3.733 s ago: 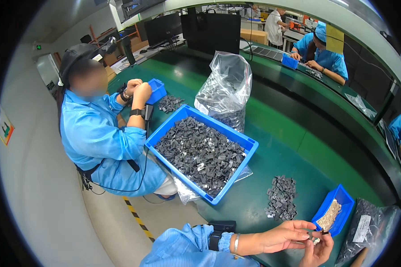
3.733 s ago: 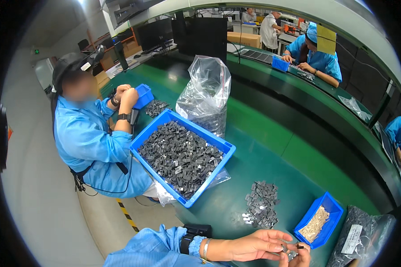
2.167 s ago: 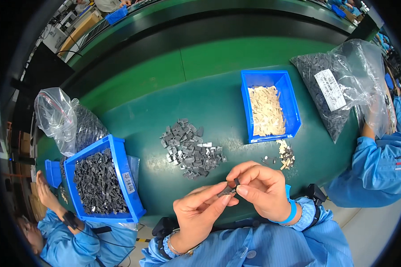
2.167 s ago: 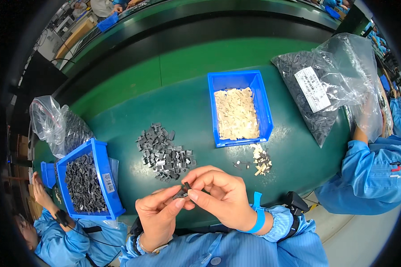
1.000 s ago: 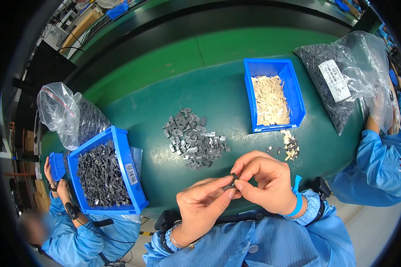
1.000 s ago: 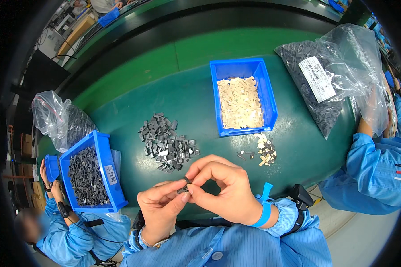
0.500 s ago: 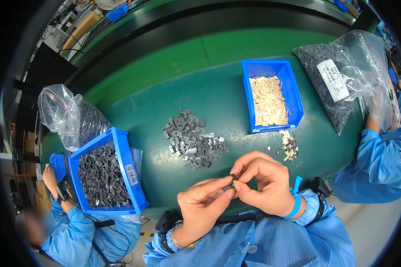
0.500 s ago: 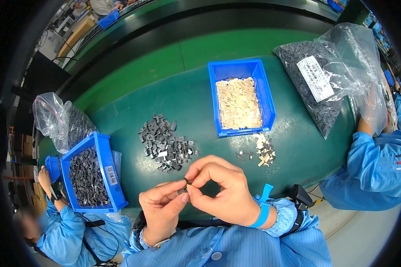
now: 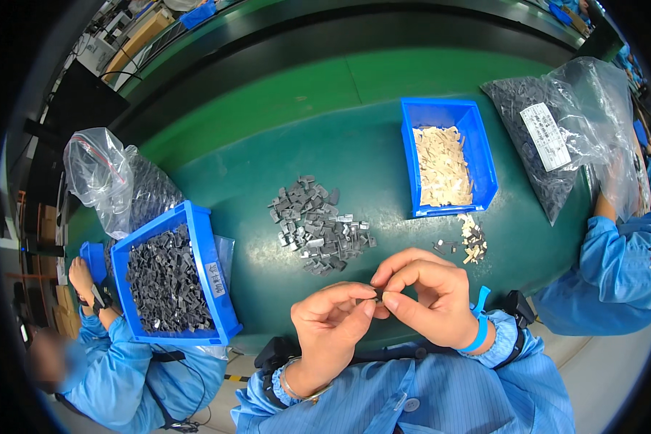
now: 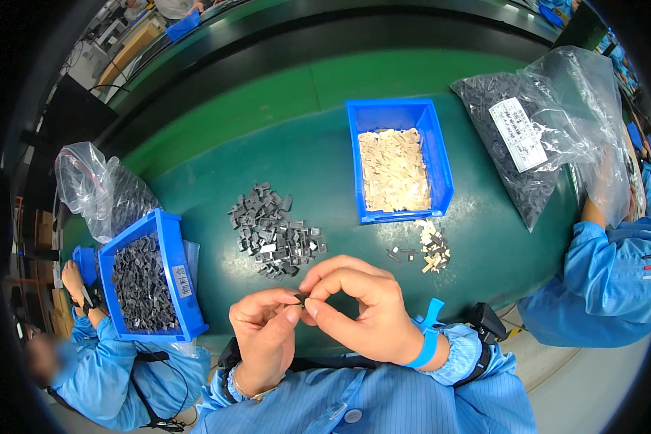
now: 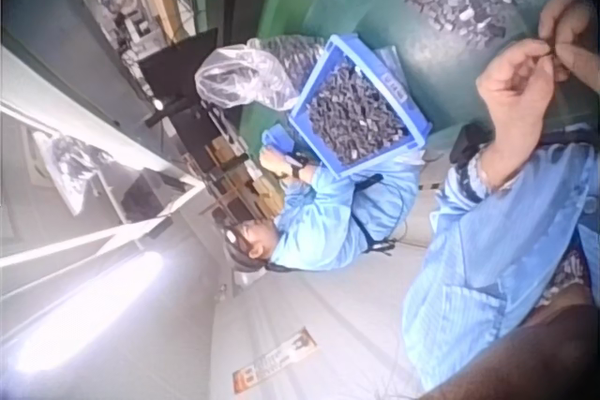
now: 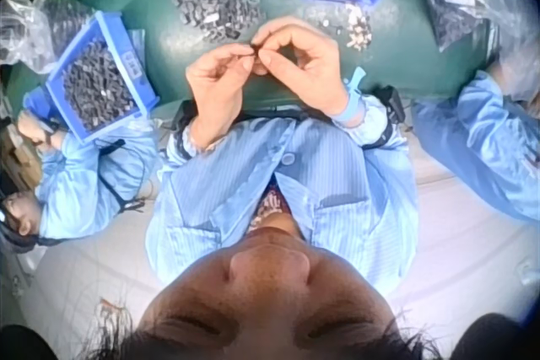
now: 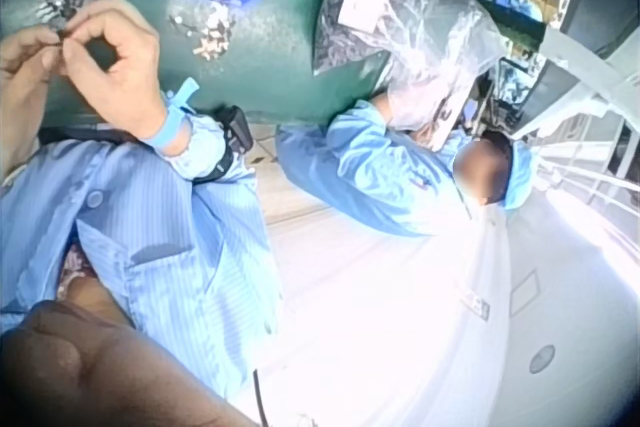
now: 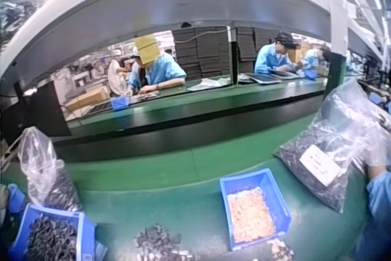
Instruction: The worker is sorting and assembling small black and beige manufacturing components at a factory workbench.
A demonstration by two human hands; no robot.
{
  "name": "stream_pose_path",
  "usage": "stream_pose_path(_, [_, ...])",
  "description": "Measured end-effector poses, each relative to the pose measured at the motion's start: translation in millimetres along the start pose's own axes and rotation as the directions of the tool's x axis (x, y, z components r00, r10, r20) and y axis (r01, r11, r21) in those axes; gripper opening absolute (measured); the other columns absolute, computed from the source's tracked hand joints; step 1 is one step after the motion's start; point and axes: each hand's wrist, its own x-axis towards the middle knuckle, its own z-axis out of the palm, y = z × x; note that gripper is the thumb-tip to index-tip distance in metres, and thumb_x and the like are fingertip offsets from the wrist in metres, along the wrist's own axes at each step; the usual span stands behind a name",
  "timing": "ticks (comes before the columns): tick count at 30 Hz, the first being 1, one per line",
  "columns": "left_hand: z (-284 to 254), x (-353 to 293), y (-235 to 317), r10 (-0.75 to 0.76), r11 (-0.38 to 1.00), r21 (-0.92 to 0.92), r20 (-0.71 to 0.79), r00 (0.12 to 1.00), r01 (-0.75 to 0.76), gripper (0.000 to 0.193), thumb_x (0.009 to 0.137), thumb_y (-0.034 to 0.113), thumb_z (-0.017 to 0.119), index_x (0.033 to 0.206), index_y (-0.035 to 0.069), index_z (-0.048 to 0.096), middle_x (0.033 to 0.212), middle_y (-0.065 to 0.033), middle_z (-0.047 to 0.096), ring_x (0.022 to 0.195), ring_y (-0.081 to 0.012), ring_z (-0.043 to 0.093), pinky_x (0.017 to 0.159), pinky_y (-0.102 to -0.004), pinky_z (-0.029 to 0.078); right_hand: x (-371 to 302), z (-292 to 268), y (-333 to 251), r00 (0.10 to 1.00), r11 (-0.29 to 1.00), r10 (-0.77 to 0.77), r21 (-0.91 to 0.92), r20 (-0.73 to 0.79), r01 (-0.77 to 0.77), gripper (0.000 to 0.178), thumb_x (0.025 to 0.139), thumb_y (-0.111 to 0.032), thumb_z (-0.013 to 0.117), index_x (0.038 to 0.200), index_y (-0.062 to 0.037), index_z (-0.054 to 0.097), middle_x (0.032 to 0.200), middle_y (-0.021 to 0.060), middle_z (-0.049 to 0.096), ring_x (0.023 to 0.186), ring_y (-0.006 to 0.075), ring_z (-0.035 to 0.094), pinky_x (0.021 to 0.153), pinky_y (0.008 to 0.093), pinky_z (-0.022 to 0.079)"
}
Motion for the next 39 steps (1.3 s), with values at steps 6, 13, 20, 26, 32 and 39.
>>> stream_pose_path(6, [0,1,2,-0.059,0.998,-0.020,0.002,0.998,0.059,0.015,0.080,-0.004,0.060,0.095,-0.005,0.060,0.086,-0.0122,0.064,0.076,-0.0158,0.063,0.067,-0.0253,0.052,-1,-2,3,1.000,0.998,0.010,0.063,0.016,-0.011,0.002,0.077,0.002,0.060,0.078,0.0011,0.060,0.093,0.0117,0.059,0.080,0.0146,0.057,0.069,0.0272,0.047])
stream_pose_path(13, [-2,1,-2,-0.023,1.000,0.006,0.026,0.999,0.023,0.017,0.080,-0.006,0.059,0.097,-0.005,0.059,0.087,-0.0122,0.064,0.076,-0.0155,0.063,0.066,-0.0248,0.052,-1,-2,0,0.999,0.997,0.029,0.075,0.028,-0.031,0.002,0.077,0.002,0.060,0.078,0.0013,0.060,0.092,0.0115,0.058,0.080,0.0133,0.057,0.069,0.0261,0.046])
stream_pose_path(20, [1,2,5,-0.090,0.996,-0.029,-0.003,0.996,0.090,0.021,0.080,-0.008,0.059,0.101,-0.006,0.060,0.087,-0.0144,0.064,0.077,-0.0192,0.064,0.072,-0.0279,0.054,1,-4,-2,0.999,0.993,0.033,0.111,0.011,-0.034,0.005,0.075,0.002,0.064,0.078,0.0010,0.061,0.092,0.0111,0.058,0.078,0.0135,0.057,0.069,0.0259,0.046])
stream_pose_path(26, [-6,1,0,-0.042,0.999,-0.016,0.042,0.998,0.042,0.019,0.079,-0.007,0.060,0.098,-0.006,0.061,0.090,-0.0176,0.063,0.079,-0.0217,0.065,0.072,-0.0291,0.054,3,-6,-1,0.999,0.999,-0.040,-0.002,0.017,0.040,0.008,0.073,0.000,0.067,0.078,0.0003,0.061,0.087,0.0098,0.059,0.075,0.0156,0.058,0.067,0.0274,0.047])
stream_pose_path(32, [-3,-2,-2,-0.049,0.991,-0.123,0.006,0.999,0.050,0.018,0.079,-0.005,0.060,0.096,-0.004,0.062,0.089,-0.0179,0.064,0.075,-0.0222,0.064,0.070,-0.0309,0.053,11,-10,-9,0.991,0.966,-0.122,-0.224,0.047,0.129,0.012,0.072,-0.004,0.069,0.080,-0.0006,0.060,0.080,0.0081,0.059,0.073,0.0158,0.059,0.062,0.0266,0.046])
stream_pose_path(39, [-8,0,-7,-0.071,0.957,-0.268,0.152,0.986,0.110,0.020,0.079,-0.008,0.058,0.100,-0.005,0.060,0.096,-0.0188,0.062,0.079,-0.0252,0.065,0.071,-0.0333,0.055,7,-13,-7,0.940,0.891,0.201,0.347,0.277,-0.293,0.013,0.081,-0.009,0.065,0.087,-0.0006,0.057,0.077,0.0027,0.058,0.065,0.0078,0.051,0.059,0.0215,0.041])
